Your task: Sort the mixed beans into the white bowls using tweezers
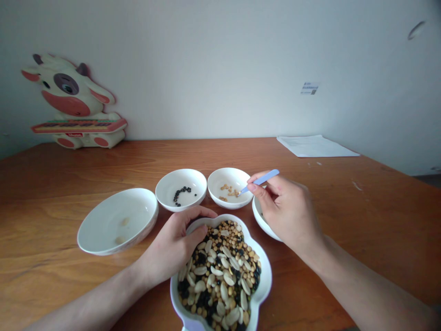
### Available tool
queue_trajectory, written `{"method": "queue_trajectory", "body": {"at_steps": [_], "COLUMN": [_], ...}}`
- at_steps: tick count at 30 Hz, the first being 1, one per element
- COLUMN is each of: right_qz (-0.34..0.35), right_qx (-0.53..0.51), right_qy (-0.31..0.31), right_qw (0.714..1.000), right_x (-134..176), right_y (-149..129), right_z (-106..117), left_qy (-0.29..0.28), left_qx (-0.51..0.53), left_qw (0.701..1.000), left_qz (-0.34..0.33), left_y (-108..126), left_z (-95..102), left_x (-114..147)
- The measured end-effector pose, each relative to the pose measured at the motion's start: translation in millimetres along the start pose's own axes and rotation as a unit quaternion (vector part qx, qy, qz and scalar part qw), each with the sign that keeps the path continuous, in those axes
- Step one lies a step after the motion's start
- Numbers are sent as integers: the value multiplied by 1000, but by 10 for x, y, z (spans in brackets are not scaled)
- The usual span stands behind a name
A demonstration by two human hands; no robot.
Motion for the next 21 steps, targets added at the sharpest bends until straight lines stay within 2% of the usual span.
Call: {"method": "queue_trajectory", "body": {"at_steps": [6, 11, 18, 21], "right_qz": [-7, 7, 83, 115], "right_qx": [24, 6, -62, -84], "right_qy": [-22, -10, 18, -5], "right_qw": [999, 1000, 994, 990], "right_x": [-12, -3, 29, 29], "right_y": [-16, -36, -141, -212], "right_z": [-15, 4, 81, 102], "left_qy": [0, 1, 3, 2], "left_qx": [4, 5, 2, 3], "left_qw": [1000, 1000, 1000, 1000], "left_qz": [2, 1, -7, -11], "left_y": [-5, -17, -7, -7], "left_z": [0, 4, 7, 8], "left_x": [9, -11, -12, -15]}}
Point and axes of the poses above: each hand's wrist, its own x-axis away from the middle knuckle, its own z-axis out of the back of the hand, y = z × x, the point moved 5 cm from there along -x, towards the middle knuckle, and after that the axes turned 12 degrees about x, right-handed, at the moved point
